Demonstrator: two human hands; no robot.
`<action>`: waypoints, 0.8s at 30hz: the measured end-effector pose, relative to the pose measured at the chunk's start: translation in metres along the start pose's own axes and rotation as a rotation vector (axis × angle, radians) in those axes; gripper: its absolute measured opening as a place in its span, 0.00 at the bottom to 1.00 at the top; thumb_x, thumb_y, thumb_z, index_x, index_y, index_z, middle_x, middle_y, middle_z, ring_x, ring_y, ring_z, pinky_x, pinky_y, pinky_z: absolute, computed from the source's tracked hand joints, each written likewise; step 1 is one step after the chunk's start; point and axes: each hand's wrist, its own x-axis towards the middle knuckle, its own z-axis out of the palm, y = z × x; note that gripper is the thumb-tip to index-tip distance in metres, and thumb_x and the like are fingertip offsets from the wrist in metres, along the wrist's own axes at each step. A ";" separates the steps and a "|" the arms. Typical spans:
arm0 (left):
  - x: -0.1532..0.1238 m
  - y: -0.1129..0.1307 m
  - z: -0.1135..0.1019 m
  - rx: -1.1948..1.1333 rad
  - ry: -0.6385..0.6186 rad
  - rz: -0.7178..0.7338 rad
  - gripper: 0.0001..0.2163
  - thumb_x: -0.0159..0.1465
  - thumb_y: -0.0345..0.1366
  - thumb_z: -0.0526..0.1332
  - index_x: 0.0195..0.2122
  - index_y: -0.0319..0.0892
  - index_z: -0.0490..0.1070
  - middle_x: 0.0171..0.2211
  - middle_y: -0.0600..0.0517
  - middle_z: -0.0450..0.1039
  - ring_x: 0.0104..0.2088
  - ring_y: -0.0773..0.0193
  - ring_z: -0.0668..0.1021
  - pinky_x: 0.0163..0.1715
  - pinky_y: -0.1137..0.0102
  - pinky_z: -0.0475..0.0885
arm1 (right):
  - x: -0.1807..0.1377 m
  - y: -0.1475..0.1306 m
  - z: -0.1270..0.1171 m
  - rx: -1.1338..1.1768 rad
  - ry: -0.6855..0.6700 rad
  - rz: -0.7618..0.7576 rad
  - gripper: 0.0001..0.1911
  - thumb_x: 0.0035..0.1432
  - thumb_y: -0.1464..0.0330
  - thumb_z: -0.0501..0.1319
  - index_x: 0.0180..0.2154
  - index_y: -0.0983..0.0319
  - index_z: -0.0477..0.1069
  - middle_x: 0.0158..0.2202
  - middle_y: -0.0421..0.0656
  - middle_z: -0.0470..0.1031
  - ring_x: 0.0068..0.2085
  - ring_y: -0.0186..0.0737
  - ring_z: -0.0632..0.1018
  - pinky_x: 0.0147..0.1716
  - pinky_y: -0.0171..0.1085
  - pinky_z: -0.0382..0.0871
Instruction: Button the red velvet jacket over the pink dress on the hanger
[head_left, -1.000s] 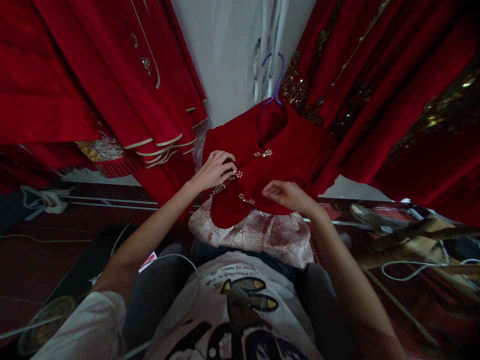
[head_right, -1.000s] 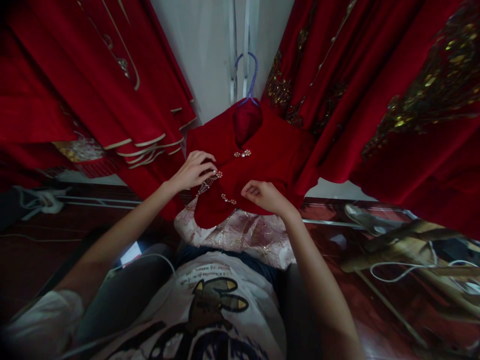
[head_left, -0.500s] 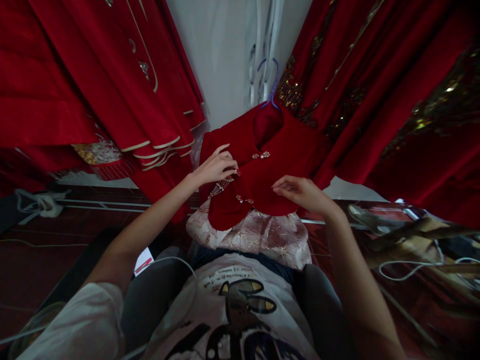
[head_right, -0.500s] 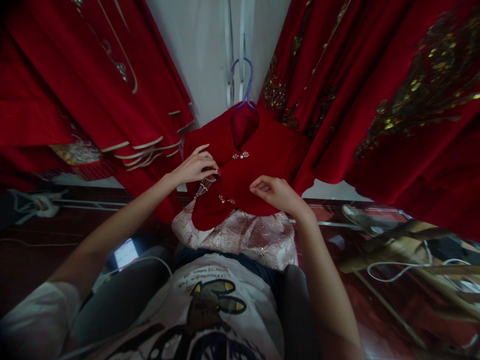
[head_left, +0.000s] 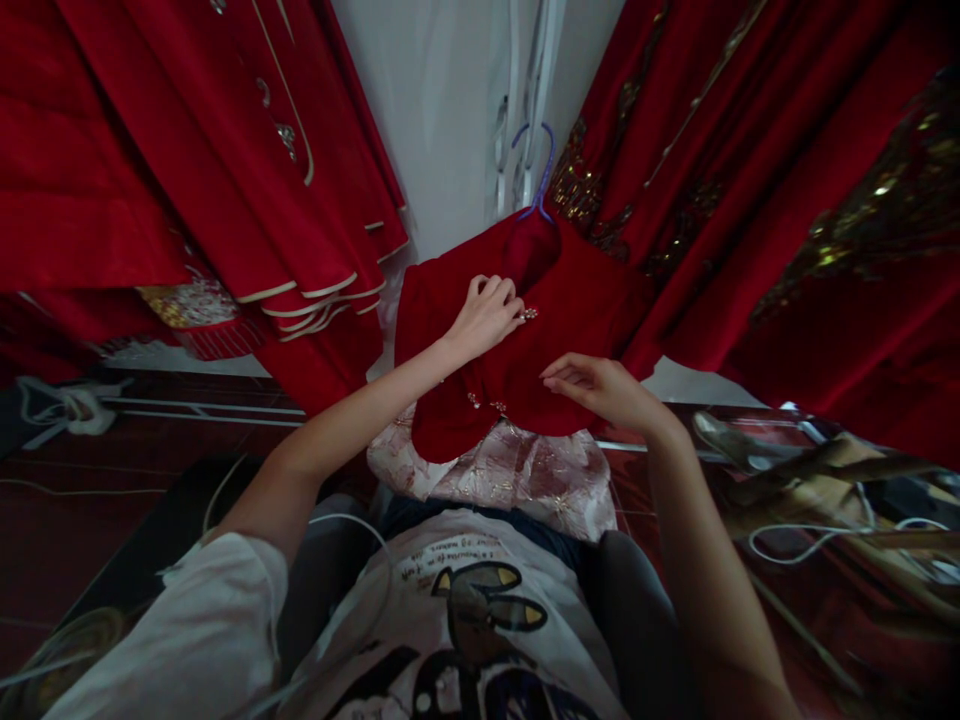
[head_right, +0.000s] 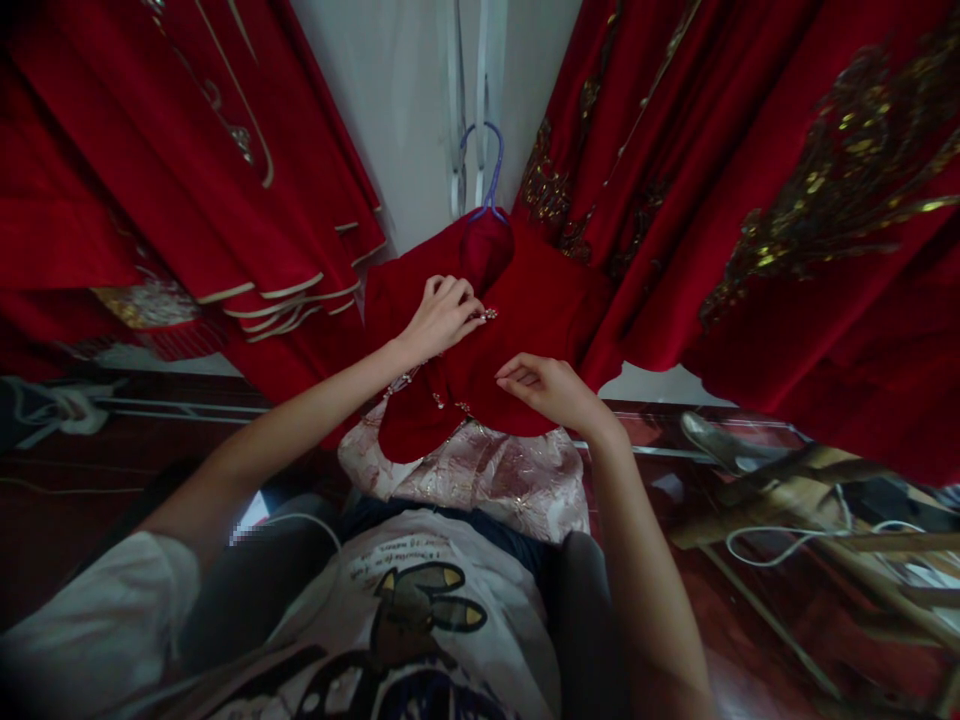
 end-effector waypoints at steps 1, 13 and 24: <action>0.002 -0.001 0.001 0.006 0.004 0.017 0.09 0.66 0.36 0.56 0.42 0.38 0.72 0.43 0.43 0.68 0.49 0.52 0.68 0.56 0.46 0.57 | 0.000 0.000 -0.001 -0.005 0.003 0.003 0.13 0.58 0.58 0.61 0.40 0.59 0.73 0.38 0.43 0.79 0.40 0.40 0.80 0.45 0.41 0.75; 0.003 -0.023 0.006 0.038 -0.027 0.270 0.13 0.68 0.32 0.46 0.42 0.42 0.70 0.34 0.52 0.71 0.39 0.64 0.73 0.64 0.47 0.54 | 0.004 -0.011 -0.001 -0.015 0.097 -0.053 0.13 0.58 0.58 0.61 0.39 0.60 0.73 0.39 0.44 0.79 0.40 0.40 0.79 0.45 0.41 0.75; 0.004 -0.030 -0.018 0.229 -0.244 0.102 0.22 0.69 0.42 0.45 0.39 0.33 0.73 0.27 0.41 0.76 0.31 0.57 0.77 0.42 0.59 0.63 | 0.112 -0.050 0.039 0.113 0.555 -0.102 0.32 0.63 0.50 0.50 0.60 0.65 0.56 0.62 0.55 0.62 0.64 0.47 0.64 0.62 0.47 0.58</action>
